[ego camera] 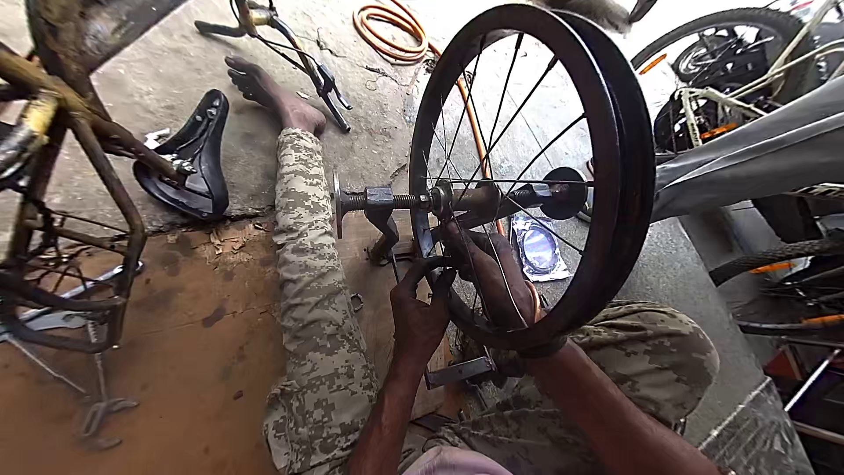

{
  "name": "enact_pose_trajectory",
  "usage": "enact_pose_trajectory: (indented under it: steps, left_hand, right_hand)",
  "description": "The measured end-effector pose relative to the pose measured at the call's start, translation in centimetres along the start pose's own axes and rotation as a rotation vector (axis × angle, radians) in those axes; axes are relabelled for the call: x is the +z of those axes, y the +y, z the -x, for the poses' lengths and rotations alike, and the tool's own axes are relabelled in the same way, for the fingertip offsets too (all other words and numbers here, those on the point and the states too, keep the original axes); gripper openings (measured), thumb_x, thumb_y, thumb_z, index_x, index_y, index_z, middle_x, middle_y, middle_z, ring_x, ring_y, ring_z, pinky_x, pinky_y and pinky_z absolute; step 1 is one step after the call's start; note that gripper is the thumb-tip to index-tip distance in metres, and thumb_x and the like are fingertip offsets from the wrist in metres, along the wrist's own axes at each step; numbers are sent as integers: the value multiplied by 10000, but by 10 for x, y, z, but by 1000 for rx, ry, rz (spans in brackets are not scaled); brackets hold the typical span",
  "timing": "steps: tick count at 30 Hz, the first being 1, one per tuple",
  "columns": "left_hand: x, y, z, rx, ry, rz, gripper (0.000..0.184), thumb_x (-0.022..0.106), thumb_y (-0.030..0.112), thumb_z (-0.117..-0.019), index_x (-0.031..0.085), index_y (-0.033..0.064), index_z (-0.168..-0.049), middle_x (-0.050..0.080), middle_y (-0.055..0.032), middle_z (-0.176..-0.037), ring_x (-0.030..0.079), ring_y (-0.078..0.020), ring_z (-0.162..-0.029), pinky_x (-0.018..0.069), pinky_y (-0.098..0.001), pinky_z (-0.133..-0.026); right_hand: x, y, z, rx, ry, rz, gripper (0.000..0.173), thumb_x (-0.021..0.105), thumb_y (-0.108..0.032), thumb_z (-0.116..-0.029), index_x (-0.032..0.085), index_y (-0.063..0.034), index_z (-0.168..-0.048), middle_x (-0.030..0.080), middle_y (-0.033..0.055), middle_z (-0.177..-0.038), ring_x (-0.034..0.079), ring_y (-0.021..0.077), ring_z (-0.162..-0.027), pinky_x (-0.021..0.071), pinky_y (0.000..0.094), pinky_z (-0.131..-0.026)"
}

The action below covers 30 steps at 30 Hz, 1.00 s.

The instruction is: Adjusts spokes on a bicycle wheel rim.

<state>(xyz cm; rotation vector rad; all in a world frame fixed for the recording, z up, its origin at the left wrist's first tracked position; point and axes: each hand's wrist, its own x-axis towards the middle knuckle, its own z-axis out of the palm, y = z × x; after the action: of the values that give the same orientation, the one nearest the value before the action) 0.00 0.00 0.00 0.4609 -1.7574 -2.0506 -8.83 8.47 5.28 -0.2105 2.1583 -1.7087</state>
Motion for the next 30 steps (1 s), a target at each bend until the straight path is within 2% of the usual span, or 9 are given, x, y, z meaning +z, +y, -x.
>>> enact_pose_trajectory:
  steps: [3, 5, 9, 15, 19, 21, 24, 27, 30]
  left_hand:
    - [1, 2, -1, 7, -22, -5, 193, 688, 129, -976, 708, 122, -1168, 716, 6, -1165, 670, -127, -1103, 569, -355, -973]
    - [2, 2, -2, -12, -28, 1, 191, 681, 138, -982, 698, 120, -1171, 711, 2, -1152, 673, -129, -1082, 576, -349, -952]
    - [5, 0, -7, -34, -10, -26, 186, 683, 126, -974, 693, 104, -1159, 717, 3, -1102, 686, -113, -1041, 589, -333, -941]
    - [2, -3, -9, 8, -16, -13, 214, 678, 98, -975, 682, 95, -1189, 710, -1, -1159, 673, -129, -1106, 578, -336, -985]
    - [4, -3, -9, 19, 20, -21, 306, 716, 103, -933, 672, 120, -1235, 692, 5, -1227, 646, -138, -1172, 560, -359, -1027]
    - [3, -3, -11, 60, 94, -89, 409, 773, 185, -888, 634, 133, -1270, 652, 3, -1281, 598, -149, -1242, 528, -388, -1071]
    - [5, 0, -6, 187, 180, -195, 415, 770, 168, -805, 664, 125, -1204, 657, 2, -1215, 617, -139, -1148, 546, -353, -963]
    - [1, 4, 0, 130, 65, -120, 279, 658, 108, -896, 708, 150, -1167, 691, 30, -1148, 659, -117, -1061, 585, -331, -908]
    - [-4, 8, -1, 48, -34, -2, 335, 472, 149, -951, 728, 138, -1167, 670, -11, -1207, 641, -150, -1097, 565, -356, -909]
  right_hand:
    - [4, -42, 2, 148, 52, 218, 411, 570, -389, -1047, 656, -111, -757, 556, -36, -590, 493, 36, -493, 421, 209, -476]
    - [1, -38, 1, 90, 44, 276, 434, 551, -408, -1052, 643, -126, -735, 542, -42, -581, 496, 39, -496, 421, 220, -484]
    - [-5, -29, 10, 57, -28, 257, 303, 506, -332, -1075, 721, -134, -999, 652, -69, -778, 602, -8, -723, 516, 192, -704]
    - [8, -33, 18, -93, 141, 40, 357, 614, -196, -1029, 626, -122, -680, 532, -74, -546, 446, -14, -462, 384, 159, -453]
    - [-15, -21, 35, -30, -43, 152, 363, 539, -416, -1059, 662, -125, -880, 562, 10, -642, 497, 81, -494, 430, 228, -438]
    - [-19, -25, 34, 69, -62, 197, 351, 562, -431, -1045, 697, -130, -926, 619, 25, -704, 560, 104, -564, 482, 262, -497]
    - [-20, -24, 32, 49, -156, 18, 378, 514, -356, -1072, 735, -77, -943, 695, 44, -780, 643, 100, -660, 562, 262, -614]
    - [-25, -14, 41, 55, -179, -75, 308, 550, -344, -1063, 726, -94, -1026, 673, 41, -801, 619, 91, -662, 552, 246, -615]
    - [-23, -10, 46, 29, -103, -11, 233, 618, -290, -1030, 749, -102, -987, 689, 13, -780, 628, 71, -650, 552, 234, -606]
